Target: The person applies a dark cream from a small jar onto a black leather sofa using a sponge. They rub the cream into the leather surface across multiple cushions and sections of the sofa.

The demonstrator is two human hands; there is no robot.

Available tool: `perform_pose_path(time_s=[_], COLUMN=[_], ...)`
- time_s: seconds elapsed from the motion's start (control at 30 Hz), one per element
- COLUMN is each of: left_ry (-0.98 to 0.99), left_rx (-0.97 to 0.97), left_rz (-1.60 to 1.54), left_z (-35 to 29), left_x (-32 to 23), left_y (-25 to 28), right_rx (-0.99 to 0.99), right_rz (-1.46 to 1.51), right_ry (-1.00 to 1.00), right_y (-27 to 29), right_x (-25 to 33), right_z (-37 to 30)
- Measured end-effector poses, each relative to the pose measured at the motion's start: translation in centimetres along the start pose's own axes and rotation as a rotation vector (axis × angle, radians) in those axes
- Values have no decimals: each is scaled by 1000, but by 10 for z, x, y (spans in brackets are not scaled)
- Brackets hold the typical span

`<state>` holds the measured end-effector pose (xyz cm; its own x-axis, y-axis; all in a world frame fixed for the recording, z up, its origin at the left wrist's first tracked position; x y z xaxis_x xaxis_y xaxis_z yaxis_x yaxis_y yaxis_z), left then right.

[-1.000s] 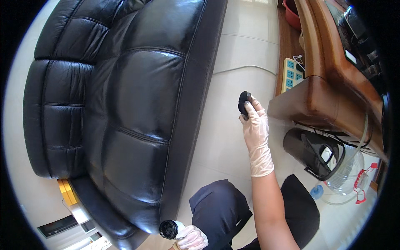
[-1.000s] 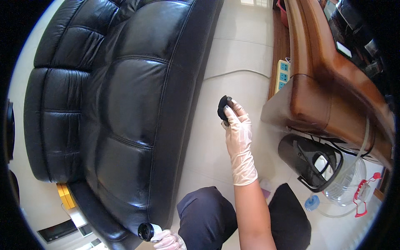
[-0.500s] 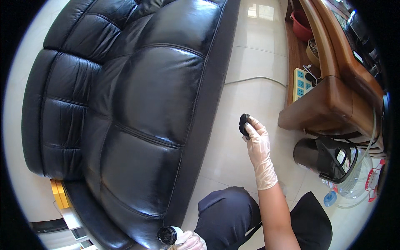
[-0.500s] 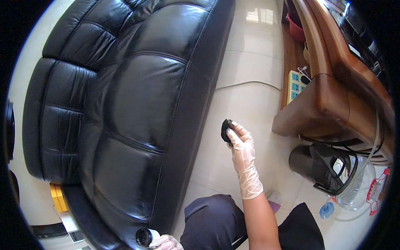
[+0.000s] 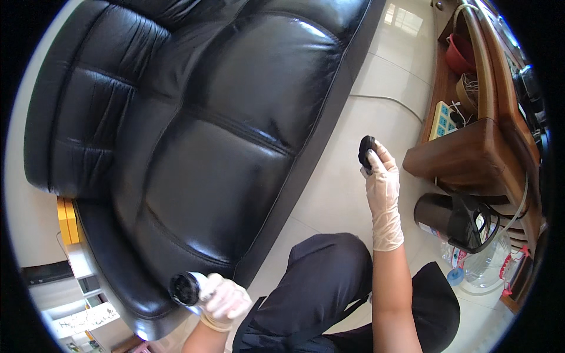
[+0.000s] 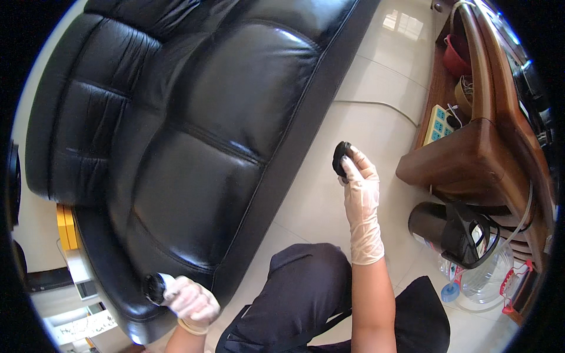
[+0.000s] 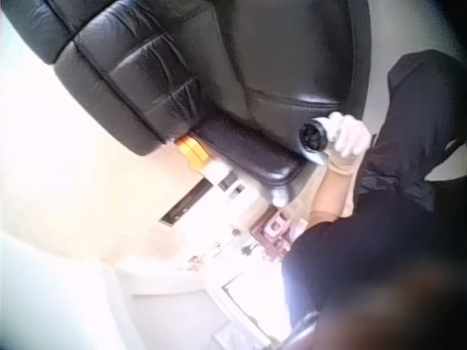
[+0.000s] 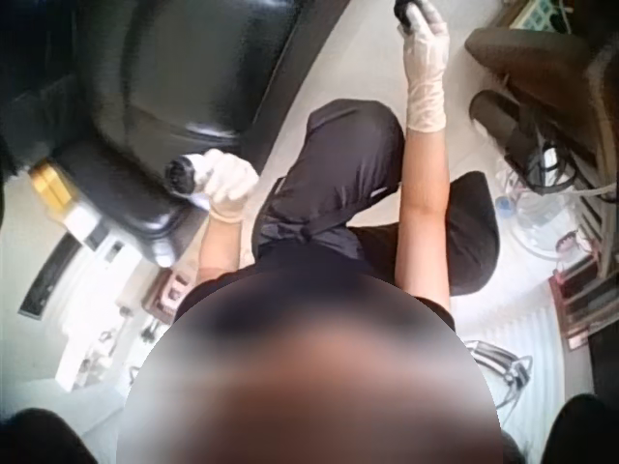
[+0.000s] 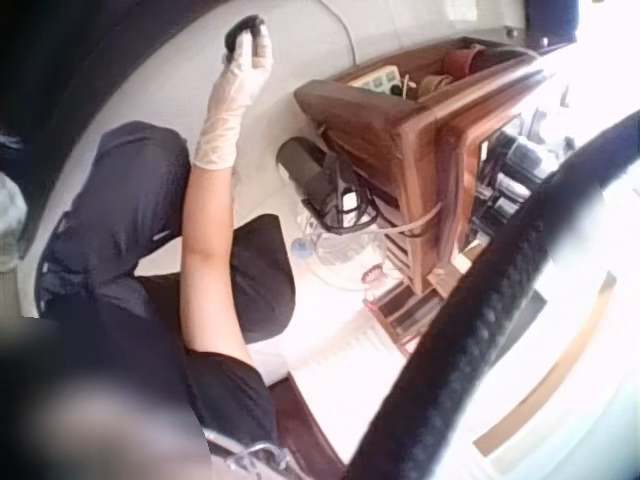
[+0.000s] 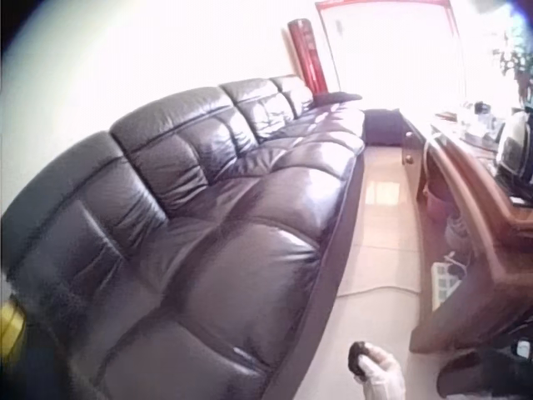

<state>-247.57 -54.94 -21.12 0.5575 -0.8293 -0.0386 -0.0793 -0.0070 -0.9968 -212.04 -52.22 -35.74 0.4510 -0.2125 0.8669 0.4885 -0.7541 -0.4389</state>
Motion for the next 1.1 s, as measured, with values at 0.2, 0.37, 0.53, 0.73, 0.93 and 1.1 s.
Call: perform_pose_path(time_s=[0.2,0.37,0.53,0.73,0.93,1.1], left_ry=[-226,-345,-387,-333,-338,-331], left_rx=[-49,-82,-72,-101,-188,-194], left_rz=[124,145,119,152,209,201], left_z=[-16,-10,-16,-11,-7,-6], left_x=[-59,-99,-129,-147,-153,-154], left_y=[-27,-35,-32,-16,-7,-3], right_rx=[145,202,258,343,451,532], right_rz=[-166,-279,-230,-201,-390,-735], right_ry=[12,45,42,70,232,608], right_y=[-27,-45,-59,-91,-145,-177], right_x=[5,12,6,8,22,23], right_z=[-21,-47,-71,-90,-97,-93])
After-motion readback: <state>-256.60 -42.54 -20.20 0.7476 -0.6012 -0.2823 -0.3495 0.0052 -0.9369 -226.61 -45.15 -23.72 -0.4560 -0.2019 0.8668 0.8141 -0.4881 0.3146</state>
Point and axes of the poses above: each hand's wrist, its own z-axis towards the middle knuckle, its own y-axis out of the back of the hand, x = y × z, the point moved 5 cm from there along z, towards the middle knuckle, and after that the axes turned 8 degrees about y, right-handed, at the moved point
